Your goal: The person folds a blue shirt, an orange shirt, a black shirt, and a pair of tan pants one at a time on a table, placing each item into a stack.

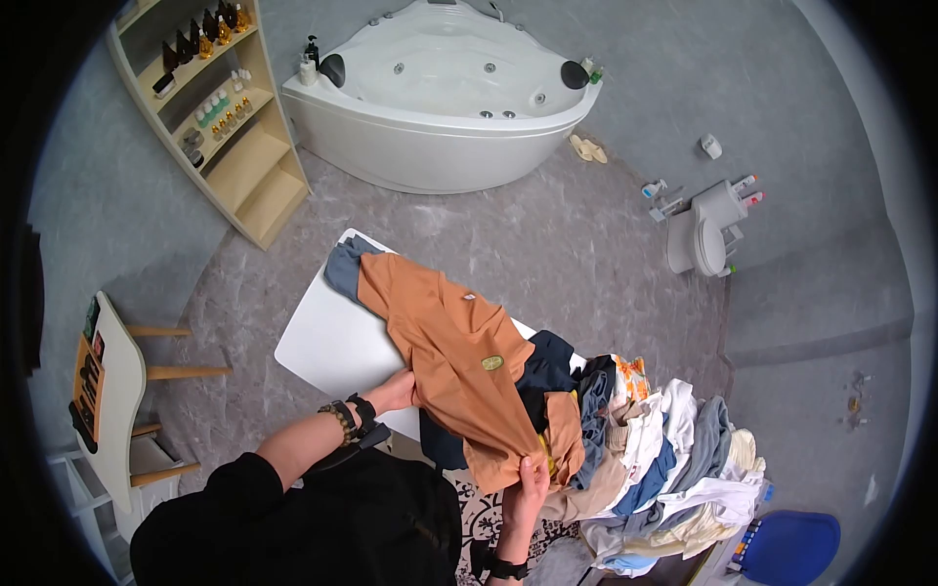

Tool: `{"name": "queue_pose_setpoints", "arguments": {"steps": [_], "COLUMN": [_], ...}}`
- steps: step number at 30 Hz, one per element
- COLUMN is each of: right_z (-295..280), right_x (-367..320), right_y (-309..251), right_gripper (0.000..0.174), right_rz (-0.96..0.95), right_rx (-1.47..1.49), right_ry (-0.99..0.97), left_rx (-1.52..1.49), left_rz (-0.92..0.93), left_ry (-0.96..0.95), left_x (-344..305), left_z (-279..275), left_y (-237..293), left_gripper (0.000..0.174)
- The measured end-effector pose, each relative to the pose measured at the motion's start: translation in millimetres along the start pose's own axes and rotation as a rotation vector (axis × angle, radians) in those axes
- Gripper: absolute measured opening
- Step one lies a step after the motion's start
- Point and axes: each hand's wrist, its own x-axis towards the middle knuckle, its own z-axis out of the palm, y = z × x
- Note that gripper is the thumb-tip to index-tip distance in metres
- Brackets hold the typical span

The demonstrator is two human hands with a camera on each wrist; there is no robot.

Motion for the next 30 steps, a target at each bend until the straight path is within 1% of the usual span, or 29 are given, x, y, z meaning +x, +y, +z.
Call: {"name": "queue_pose_setpoints", "arguments": {"steps": [1,2,3,4,5,6,7,9,10,11,13,14,15,16,17,18,19,20,21,22,23,24,26,27,28,29,30], "right_z": [-4.7,-10.6,-16.4,-21.7,-27.9,-34.6,-44.5,-68.0,-73.5,-78.8,-83.8,-65.5,-71.9,-83.1,-80.6,-79.6,-82.3,-88.2,-92.7,-93.7,-94.5,-94.9,-93.1,-92.8,-92.7,-92.7,-92.3], "right_x": [0.5,0.1,-0.3,-0.6,-1.4,-2.6,-4.2,-9.4,-11.3,-14.6,-19.1,-21.2,-21.8,-22.1,-22.3,-26.1,-26.8,-28.5,-30.1,-31.2,-33.1,-35.6,-39.5,-40.9,-41.7,-41.9,-42.1], "right_y": [2.3,5.2,8.1,10.5,13.8,17.9,22.4,34.8,42.8,44.6,42.9,35.9,42.1,50.4,50.7,46.5,49.4,54.7,59.5,62.3,64.5,66.9,67.0,63.8,62.0,62.3,62.6], "right_gripper": [0.037,0.035,0.034,0.034,0.032,0.031,0.031,0.03,0.033,0.033,0.036,0.027,0.027,0.021,0.016,0.011,0.011,0.012,0.012,0.013,0.013,0.013,0.014,0.014,0.015,0.015,0.015], "right_rz": [0.0,-0.002,-0.003,-0.003,-0.001,0.001,0.003,0.054,0.053,0.057,0.234,0.223,0.226,0.269,0.312,0.394,0.394,0.434,0.474,0.482,0.485,0.502,0.523,0.605,0.689,0.692,0.767], "right_rx": [0.0,-0.003,-0.006,-0.004,-0.069,-0.132,-0.126,-0.385,-0.391,-0.383,-0.517,-0.523,-0.516,-0.573,-0.632,-0.627,-0.626,-0.653,-0.678,-0.708,-0.708,-0.694,-0.681,-0.719,-0.757,-0.758,-0.794], "right_ry": [0.004,0.034,0.062,0.064,0.094,0.124,0.126,0.212,0.267,0.268,0.218,0.198,0.196,0.117,0.037,0.016,0.014,-0.047,-0.108,-0.148,-0.152,-0.174,-0.198,-0.276,-0.354,-0.356,-0.364], "left_rx": [-0.006,-0.042,-0.041,-0.026,-0.01,0.01,0.015,-0.021,-0.017,-0.011,-0.123,-0.117,0.019,0.154,0.157,0.217,0.276,0.348,0.349,0.435,0.519,0.517,0.72,0.718,0.88,1.042,1.04], "left_rz": [-0.107,-0.153,-0.155,-0.288,-0.421,-0.273,-0.275,-0.285,-0.268,-0.27,-0.188,-0.187,-0.131,-0.076,-0.075,-0.036,0.004,-0.018,-0.018,-0.076,-0.134,-0.135,-0.199,-0.2,-0.221,-0.241,-0.243], "left_ry": [-0.016,-0.087,-0.087,-0.059,-0.028,-0.1,-0.096,-0.044,-0.078,-0.072,-0.087,-0.081,-0.078,-0.076,-0.073,-0.05,-0.027,-0.008,-0.005,0.016,0.039,0.043,0.173,0.176,0.131,0.084,0.085], "left_x": [-4.1,0.7,1.5,-11.7,-23.6,-35.9,-48.5,-81.4,-99.3,-114.9,-144.9,-162.1,-179.3,-190.6,-198.9,-207.2,-213.4,-223.1,-229.4,-236.8,-243.7,-252.2,-271.6,-274.3,-278.5,-281.5,-282.5], "left_z": [0.7,-10.0,-24.7,-24.4,-25.0,-23.6,-23.4,-27.7,-31.2,-35.7,-45.1,-48.5,-51.5,-57.8,-69.2,-80.9,-78.5,-73.2,-73.6,-72.7,-70.4,-66.8,-40.0,-50.1,-69.4,-85.1,-97.7], "left_y": [-5.0,-18.2,-29.4,-28.6,-29.0,-32.7,-27.3,-9.8,4.1,16.8,39.1,49.2,57.9,64.6,67.5,68.0,71.3,77.1,78.5,80.5,82.1,83.1,94.2,93.2,90.3,86.7,81.1], "left_gripper": [0.04,0.047,0.047,0.048,0.05,0.054,0.054,0.055,0.055,0.055,0.048,0.048,0.046,0.046,0.046,0.046,0.047,0.044,0.044,0.043,0.042,0.042,0.041,0.041,0.038,0.034,0.034]}}
